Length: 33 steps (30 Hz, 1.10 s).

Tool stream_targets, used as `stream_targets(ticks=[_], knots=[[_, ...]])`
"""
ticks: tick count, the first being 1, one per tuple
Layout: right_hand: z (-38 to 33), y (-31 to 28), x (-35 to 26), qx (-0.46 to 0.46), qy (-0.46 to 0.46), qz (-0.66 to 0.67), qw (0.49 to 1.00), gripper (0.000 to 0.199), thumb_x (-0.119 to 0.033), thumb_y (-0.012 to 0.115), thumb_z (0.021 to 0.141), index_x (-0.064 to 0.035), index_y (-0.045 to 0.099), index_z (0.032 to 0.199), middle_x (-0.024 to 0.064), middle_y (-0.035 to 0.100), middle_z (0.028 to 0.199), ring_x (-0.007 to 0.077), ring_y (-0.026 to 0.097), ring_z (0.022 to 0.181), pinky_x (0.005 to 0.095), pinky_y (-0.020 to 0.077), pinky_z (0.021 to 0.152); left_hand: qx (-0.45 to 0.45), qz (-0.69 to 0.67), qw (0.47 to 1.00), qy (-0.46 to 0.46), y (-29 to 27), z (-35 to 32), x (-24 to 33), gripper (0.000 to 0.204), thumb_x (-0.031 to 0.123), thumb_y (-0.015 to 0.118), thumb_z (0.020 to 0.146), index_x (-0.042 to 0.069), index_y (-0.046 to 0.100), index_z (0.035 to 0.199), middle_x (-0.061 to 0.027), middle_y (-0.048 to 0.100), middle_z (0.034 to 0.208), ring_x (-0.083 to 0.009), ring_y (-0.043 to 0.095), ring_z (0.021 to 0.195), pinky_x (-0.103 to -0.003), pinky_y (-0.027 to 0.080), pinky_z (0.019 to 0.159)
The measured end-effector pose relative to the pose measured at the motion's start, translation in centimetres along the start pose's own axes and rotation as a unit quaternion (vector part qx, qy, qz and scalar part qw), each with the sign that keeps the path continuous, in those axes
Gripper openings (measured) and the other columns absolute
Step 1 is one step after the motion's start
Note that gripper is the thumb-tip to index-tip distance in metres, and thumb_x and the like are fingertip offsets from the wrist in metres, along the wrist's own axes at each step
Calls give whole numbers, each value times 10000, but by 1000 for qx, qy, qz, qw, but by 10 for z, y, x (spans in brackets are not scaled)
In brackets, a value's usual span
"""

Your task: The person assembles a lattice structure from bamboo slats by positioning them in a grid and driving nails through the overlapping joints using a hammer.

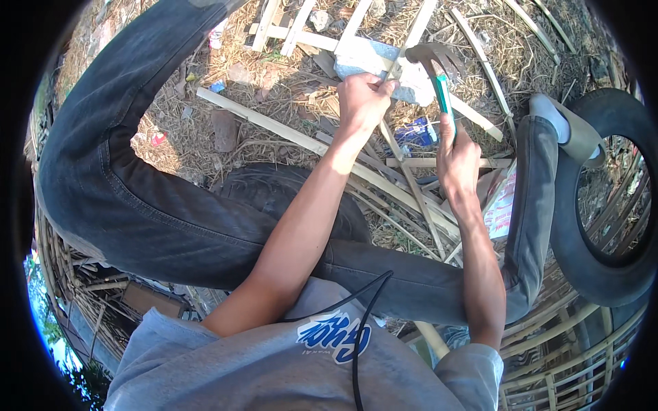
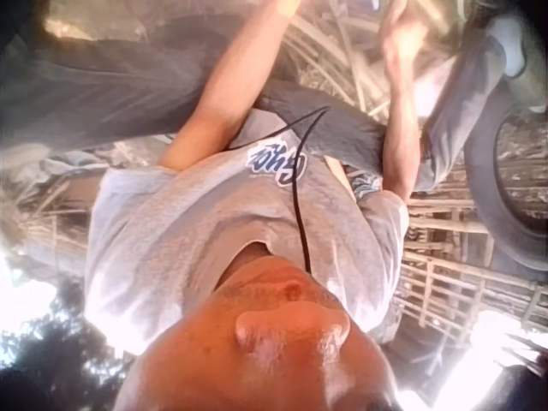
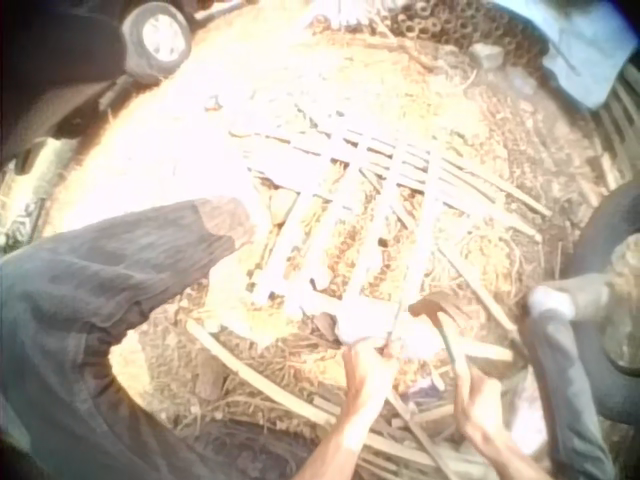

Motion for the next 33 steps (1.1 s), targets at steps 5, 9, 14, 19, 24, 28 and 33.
stream_targets(ticks=[5, 9, 14, 19, 24, 28, 33], knots=[[7, 8, 1, -34, 1, -42, 999, 679, -571, 416, 1081, 48, 676, 981, 283, 607, 676, 471, 616, 657, 533, 473, 656, -16, 12, 1000, 11, 1, 2, -8, 263, 195, 827, 870, -47, 765, 951, -195, 739, 760, -262, 717, 668, -397, 540, 663], [7, 9, 4, -38, 5, -32, 999, 690, -571, 409, 1085, 53, 674, 963, 255, 608, 658, 409, 618, 618, 515, 468, 628, -64, 77, 995, 18, 0, 9, -9, 322, 228, 850, 846, -48, 758, 985, -222, 744, 826, -316, 741, 744, -428, 557, 721], [8, 6, 8, -24, 37, 86, 995, 702, -561, 386, 1098, 52, 606, 837, 144, 533, 592, 232, 522, 557, 448, 439, 573, -38, 27, 997, 68, 7, 1, -2, 283, 215, 872, 827, -23, 772, 941, -154, 751, 763, -205, 724, 687, -350, 555, 658], [8, 5, 16, 13, -4, 71, 997, 622, -522, 416, 1103, 24, 595, 862, 145, 526, 584, 229, 494, 521, 438, 427, 542, -23, -12, 998, -54, 3, 0, -8, 313, 243, 879, 806, -48, 764, 817, -197, 707, 664, -277, 706, 618, -402, 532, 634], [-13, 3, 15, 56, -100, 87, 990, 496, -419, 464, 1105, 13, 638, 933, 159, 551, 562, 300, 607, 500, 432, 461, 521, -39, -20, 997, -70, 3, -1, -5, 321, 230, 884, 798, -63, 754, 784, -210, 689, 636, -260, 686, 581, -392, 516, 600], [-14, 21, 27, 17, -102, 10, 995, 439, -386, 508, 1086, 33, 639, 1104, 285, 611, 634, 494, 645, 635, 529, 475, 573, -51, -54, 996, -54, 7, 2, -13, 314, 207, 881, 801, -69, 742, 744, -219, 683, 631, -264, 681, 574, -395, 512, 595], [-20, 8, 1, -3, -117, -22, 993, 417, -411, 506, 1087, -12, 621, 1040, 273, 619, 656, 496, 645, 629, 530, 463, 549, -32, -42, 998, -46, 4, 2, -14, 315, 187, 887, 801, -87, 738, 757, -206, 702, 650, -244, 700, 609, -390, 538, 634]])
Point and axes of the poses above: each hand's wrist, its own z-axis towards the middle knuckle, its own y-axis out of the palm, x = y × z, the point moved 4 cm from there along z, towards the middle knuckle
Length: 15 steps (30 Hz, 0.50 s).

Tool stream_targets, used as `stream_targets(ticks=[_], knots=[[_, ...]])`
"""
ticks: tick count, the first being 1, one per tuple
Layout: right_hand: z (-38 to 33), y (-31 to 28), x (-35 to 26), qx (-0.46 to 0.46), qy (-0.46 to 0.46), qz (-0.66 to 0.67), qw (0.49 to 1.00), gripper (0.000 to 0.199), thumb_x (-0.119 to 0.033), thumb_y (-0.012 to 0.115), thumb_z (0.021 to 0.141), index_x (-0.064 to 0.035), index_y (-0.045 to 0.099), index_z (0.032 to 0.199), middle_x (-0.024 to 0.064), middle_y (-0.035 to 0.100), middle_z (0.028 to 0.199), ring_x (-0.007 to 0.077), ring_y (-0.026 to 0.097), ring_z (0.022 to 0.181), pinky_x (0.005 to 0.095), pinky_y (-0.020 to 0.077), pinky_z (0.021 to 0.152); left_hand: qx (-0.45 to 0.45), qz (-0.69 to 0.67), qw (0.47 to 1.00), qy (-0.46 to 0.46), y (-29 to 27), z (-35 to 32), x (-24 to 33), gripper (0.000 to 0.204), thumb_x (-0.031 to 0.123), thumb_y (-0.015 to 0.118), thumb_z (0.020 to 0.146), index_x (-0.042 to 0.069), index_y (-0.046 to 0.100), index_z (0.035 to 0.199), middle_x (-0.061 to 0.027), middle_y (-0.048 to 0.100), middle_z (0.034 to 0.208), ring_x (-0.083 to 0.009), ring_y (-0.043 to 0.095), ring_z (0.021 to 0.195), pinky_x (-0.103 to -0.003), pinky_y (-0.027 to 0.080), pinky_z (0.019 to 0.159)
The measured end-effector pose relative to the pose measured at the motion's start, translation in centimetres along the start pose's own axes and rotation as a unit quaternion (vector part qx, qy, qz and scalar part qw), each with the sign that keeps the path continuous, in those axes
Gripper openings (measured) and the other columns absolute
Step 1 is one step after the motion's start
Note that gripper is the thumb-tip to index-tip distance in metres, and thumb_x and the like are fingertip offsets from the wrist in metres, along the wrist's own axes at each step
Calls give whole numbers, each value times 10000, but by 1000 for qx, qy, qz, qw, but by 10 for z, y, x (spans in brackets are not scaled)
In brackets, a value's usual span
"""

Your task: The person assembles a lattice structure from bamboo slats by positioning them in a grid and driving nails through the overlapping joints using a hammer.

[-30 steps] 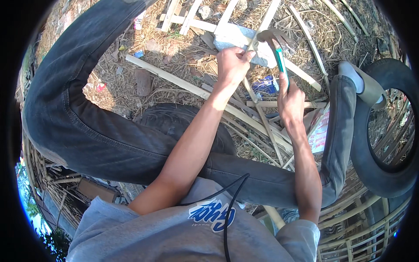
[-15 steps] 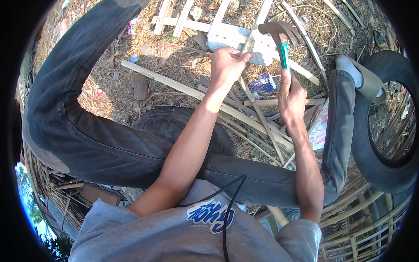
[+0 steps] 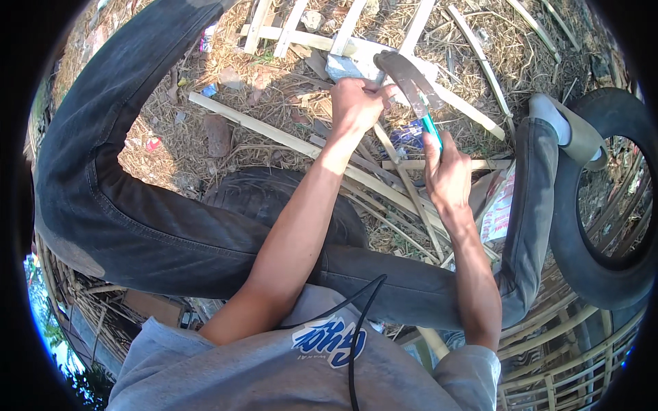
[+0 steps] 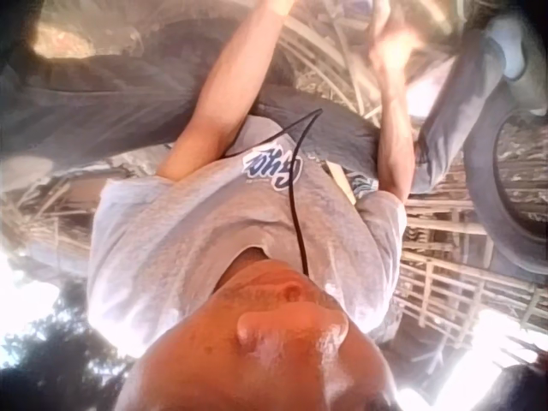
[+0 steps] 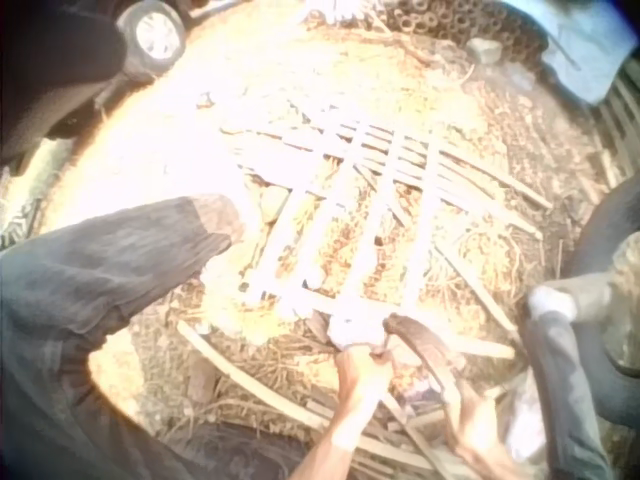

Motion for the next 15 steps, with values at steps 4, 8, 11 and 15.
stream_targets(ticks=[4, 8, 11, 15], knots=[[2, -16, -5, 92, -15, 131, 987, 470, -445, 459, 1097, -16, 635, 1015, 244, 639, 655, 457, 669, 618, 472, 482, 518, -5, -1, 999, -52, -2, -2, 7, 358, 198, 890, 802, -125, 736, 788, -211, 719, 679, -247, 696, 616, -388, 547, 643], [22, -3, 13, -6, 23, -72, 997, 509, -480, 473, 1088, -6, 658, 1100, 266, 620, 628, 508, 645, 656, 497, 480, 538, -49, 24, 998, -33, 6, 11, -1, 376, 163, 866, 842, -134, 718, 1018, -150, 760, 734, -131, 708, 605, -266, 538, 514], [16, -24, 3, 47, 33, -29, 998, 516, -479, 467, 1091, -1, 662, 1091, 230, 606, 600, 432, 657, 575, 468, 471, 519, -40, 48, 998, -13, 6, 10, 3, 378, 247, 888, 821, -89, 756, 931, -136, 747, 704, -146, 685, 573, -295, 537, 537], [6, -27, 6, 150, -37, 175, 972, 535, -454, 444, 1106, 26, 638, 971, 176, 558, 563, 292, 604, 478, 422, 439, 477, -30, 29, 998, -45, 3, 5, 5, 359, 270, 894, 813, -60, 771, 886, -118, 731, 674, -133, 651, 542, -292, 521, 524]])
Point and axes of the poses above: each hand's wrist, its own z-axis towards the middle knuckle, its own y-axis out of the palm, x = y × z, the point moved 4 cm from there along z, towards the middle knuckle
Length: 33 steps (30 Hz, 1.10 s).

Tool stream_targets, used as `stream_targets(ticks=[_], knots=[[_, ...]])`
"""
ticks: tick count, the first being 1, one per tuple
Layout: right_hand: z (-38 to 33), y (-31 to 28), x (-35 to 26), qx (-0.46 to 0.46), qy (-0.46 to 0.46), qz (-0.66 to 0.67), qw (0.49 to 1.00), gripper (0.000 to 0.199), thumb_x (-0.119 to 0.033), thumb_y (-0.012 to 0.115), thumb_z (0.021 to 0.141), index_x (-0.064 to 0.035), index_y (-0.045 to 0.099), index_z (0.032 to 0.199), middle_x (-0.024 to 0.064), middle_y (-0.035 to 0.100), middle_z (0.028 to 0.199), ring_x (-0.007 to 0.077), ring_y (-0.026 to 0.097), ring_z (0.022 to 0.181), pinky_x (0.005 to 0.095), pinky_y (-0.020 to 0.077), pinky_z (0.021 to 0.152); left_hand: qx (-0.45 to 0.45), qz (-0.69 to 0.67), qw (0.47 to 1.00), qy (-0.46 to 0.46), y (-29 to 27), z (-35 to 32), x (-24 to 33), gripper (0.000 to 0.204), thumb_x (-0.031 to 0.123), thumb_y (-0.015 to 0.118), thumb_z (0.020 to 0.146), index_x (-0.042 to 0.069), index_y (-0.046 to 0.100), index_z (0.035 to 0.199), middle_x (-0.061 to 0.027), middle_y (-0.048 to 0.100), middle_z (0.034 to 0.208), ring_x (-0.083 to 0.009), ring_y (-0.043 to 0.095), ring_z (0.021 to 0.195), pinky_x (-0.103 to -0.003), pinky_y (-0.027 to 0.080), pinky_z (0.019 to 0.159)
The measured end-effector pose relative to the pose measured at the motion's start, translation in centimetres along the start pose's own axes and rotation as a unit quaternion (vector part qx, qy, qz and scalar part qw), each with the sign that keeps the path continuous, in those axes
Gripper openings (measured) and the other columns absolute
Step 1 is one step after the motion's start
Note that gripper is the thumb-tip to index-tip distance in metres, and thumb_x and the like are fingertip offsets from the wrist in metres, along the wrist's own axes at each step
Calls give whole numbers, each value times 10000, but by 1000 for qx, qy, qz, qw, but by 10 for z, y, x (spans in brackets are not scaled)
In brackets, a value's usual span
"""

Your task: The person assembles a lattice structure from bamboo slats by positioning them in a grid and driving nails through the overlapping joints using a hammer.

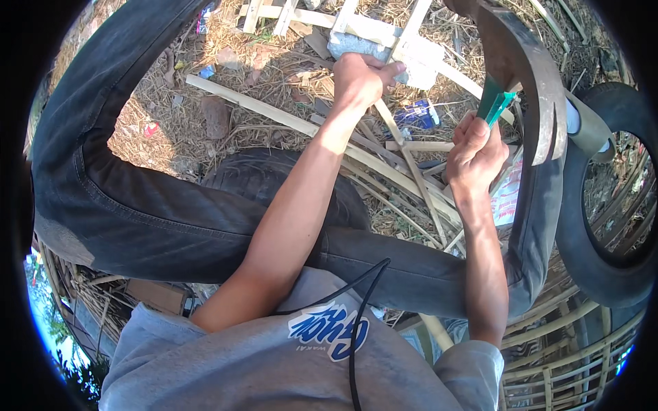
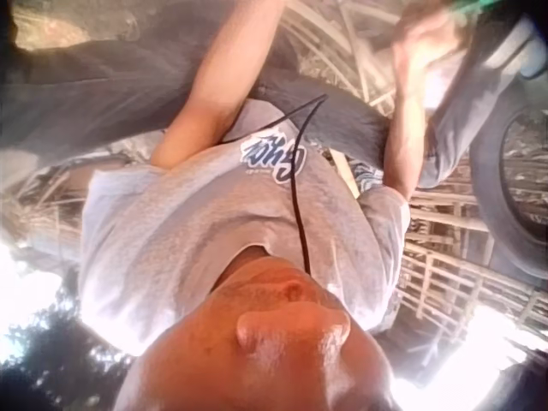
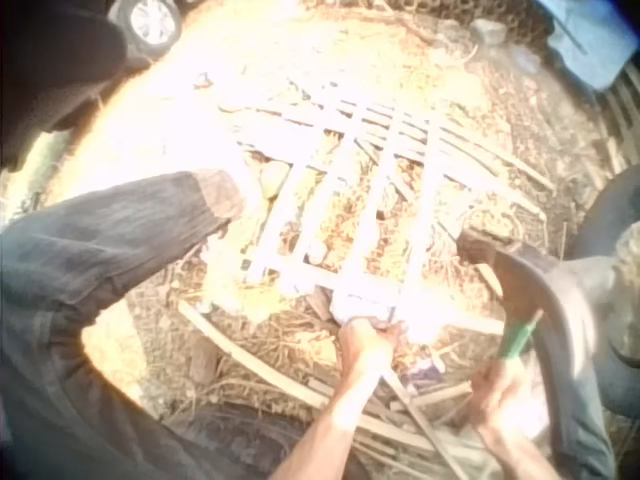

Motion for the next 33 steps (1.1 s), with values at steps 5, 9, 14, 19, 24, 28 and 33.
stream_targets(ticks=[5, 9, 14, 19, 24, 28, 33], knots=[[2, 22, 21, -138, 68, -237, 959, 491, -453, 475, 1091, -3, 670, 1081, 284, 586, 621, 495, 633, 621, 553, 472, 598, -31, -24, 999, 6, 4, 6, -9, 314, 239, 880, 835, -49, 773, 900, -107, 757, 724, -106, 658, 550, -271, 509, 498], [17, -2, 3, -62, 70, -120, 988, 527, -451, 455, 1107, 8, 633, 922, 160, 563, 596, 276, 567, 513, 407, 451, 526, -64, -19, 998, 15, 3, 6, -8, 321, 244, 866, 854, -51, 765, 932, -111, 763, 752, -115, 681, 575, -271, 528, 535], [33, -25, -9, 55, 143, 59, 986, 604, -540, 442, 1091, -43, 522, 756, -19, 442, 613, 58, 413, 545, 254, 323, 477, -97, 4, 988, 120, -4, 6, 4, 289, 253, 841, 882, -19, 763, 944, -95, 760, 756, -112, 682, 580, -268, 541, 545], [31, -29, 1, 68, 200, 89, 973, 632, -608, 448, 1065, -74, 492, 730, -18, 434, 607, 63, 420, 533, 248, 333, 476, -77, -33, 993, 78, -6, 8, 0, 269, 231, 829, 895, -19, 755, 961, -74, 745, 778, -99, 659, 594, -255, 520, 529], [31, -30, 4, 56, 229, 90, 968, 630, -602, 446, 1068, -76, 480, 723, -24, 431, 607, 63, 422, 537, 256, 336, 480, -137, -129, 981, 38, -13, 0, 16, 243, 200, 839, 881, 5, 743, 988, -37, 716, 776, -83, 608, 601, -223, 480, 585], [34, -25, 7, 28, 214, 95, 972, 623, -573, 452, 1078, -65, 497, 721, -28, 430, 609, 62, 411, 547, 262, 332, 485, -51, -238, 970, 27, -5, 2, 6, 204, 122, 837, 865, 21, 702, 979, -37, 714, 862, -117, 698, 834, -275, 600, 766], [30, -16, 13, 0, 225, 58, 973, 607, -526, 456, 1094, -42, 533, 735, -9, 465, 606, 80, 425, 558, 299, 360, 500, 8, -494, 868, 44, 17, 0, 17, 289, 110, 778, 930, 60, 642, 1180, -50, 716, 1014, -155, 710, 945, -313, 608, 752]])
Point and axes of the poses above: each hand's wrist, its own z-axis towards the middle knuckle, its own y-axis out of the palm, x = y × z, the point moved 4 cm from there along z, towards the middle knuckle
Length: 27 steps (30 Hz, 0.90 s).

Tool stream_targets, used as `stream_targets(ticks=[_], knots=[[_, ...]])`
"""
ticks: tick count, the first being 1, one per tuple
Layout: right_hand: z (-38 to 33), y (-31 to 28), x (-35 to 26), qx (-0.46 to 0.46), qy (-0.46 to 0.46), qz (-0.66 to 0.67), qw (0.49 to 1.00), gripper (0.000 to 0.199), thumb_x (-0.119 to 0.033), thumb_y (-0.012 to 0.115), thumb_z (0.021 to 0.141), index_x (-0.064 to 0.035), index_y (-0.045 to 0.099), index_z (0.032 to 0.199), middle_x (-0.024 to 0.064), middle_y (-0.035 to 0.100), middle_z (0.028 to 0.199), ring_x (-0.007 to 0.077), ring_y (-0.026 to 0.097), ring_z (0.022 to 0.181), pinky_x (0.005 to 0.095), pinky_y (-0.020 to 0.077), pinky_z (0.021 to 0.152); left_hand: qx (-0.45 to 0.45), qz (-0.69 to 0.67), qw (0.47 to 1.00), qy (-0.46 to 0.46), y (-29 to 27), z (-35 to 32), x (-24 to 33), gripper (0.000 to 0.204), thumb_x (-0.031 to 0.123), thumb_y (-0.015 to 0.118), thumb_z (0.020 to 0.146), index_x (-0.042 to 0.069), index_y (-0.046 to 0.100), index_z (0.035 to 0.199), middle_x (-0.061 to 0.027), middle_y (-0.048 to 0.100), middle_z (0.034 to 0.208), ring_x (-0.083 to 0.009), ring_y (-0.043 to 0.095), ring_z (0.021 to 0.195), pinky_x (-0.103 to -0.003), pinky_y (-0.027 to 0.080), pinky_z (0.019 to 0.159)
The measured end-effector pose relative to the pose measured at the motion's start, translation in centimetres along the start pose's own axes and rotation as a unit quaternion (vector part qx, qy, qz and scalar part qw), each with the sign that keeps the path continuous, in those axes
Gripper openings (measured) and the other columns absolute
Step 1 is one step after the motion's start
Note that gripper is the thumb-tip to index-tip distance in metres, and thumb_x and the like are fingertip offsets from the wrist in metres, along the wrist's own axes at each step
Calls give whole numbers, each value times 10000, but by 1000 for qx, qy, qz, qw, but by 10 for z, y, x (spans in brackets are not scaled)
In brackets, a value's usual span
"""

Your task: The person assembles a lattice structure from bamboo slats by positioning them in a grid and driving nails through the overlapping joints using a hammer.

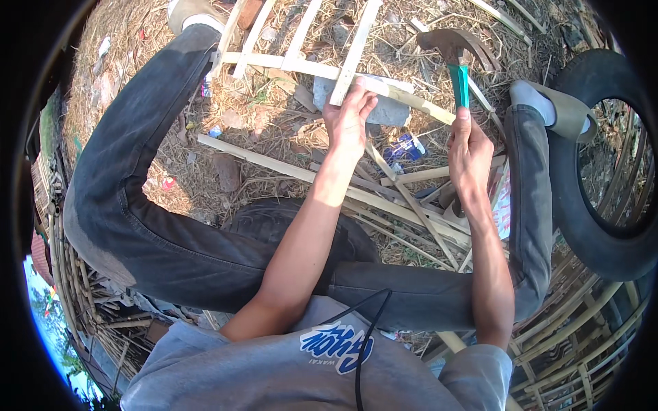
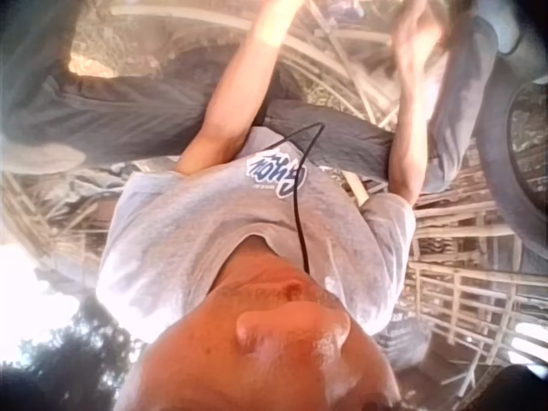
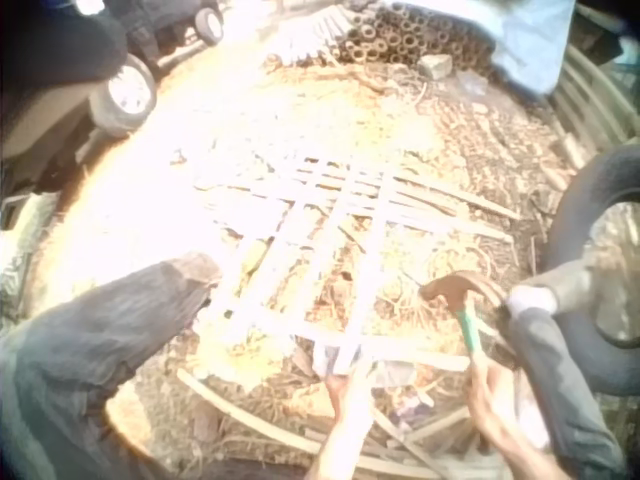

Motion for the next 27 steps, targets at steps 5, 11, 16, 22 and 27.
stream_targets(ticks=[5, 11, 16, 22, 27], knots=[[1, 1, 10, 0, -8, -34, 999, 624, -534, 444, 1094, -23, 540, 747, 8, 469, 608, 92, 432, 565, 324, 377, 517, 51, 68, 995, -43, 3, -7, 2, 272, 203, 781, 946, 93, 665, 1167, -18, 731, 1043, -125, 700, 931, -262, 536, 673], [0, 5, 2, -4, -5, -35, 999, 626, -573, 452, 1078, -47, 527, 745, -6, 463, 621, 78, 418, 563, 299, 352, 507, 151, 21, 988, -30, -1, -12, 4, 265, 239, 769, 953, 78, 696, 1150, -27, 749, 1004, -107, 690, 795, -235, 532, 532], [8, 2, 18, -5, -2, -47, 999, 625, -608, 455, 1065, -81, 497, 731, -28, 444, 627, 60, 393, 548, 270, 318, 487, 115, -20, 993, -31, 10, -21, 16, 287, 314, 749, 970, 65, 715, 1109, -43, 740, 958, -102, 692, 813, -217, 522, 518], [10, 7, 20, -8, 15, -32, 999, 622, -608, 452, 1065, -92, 476, 719, -34, 433, 620, 62, 386, 537, 270, 320, 483, 115, 59, 992, -10, -7, -5, 14, 346, 318, 733, 986, 0, 700, 1118, -58, 722, 905, -115, 679, 783, -231, 498, 505], [10, 5, 16, -4, 15, -25, 1000, 615, -601, 451, 1069, -94, 474, 721, -37, 428, 619, 58, 384, 536, 266, 319, 480, 108, 63, 992, 3, 1, -9, 17, 357, 266, 751, 975, -50, 676, 1122, -66, 706, 806, -113, 644, 619, -222, 484, 502]])
Point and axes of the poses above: each hand's wrist, its own z-axis towards the middle knuckle, its own y-axis out of the palm, x = y × z, the point moved 4 cm from there along z, towards the middle knuckle
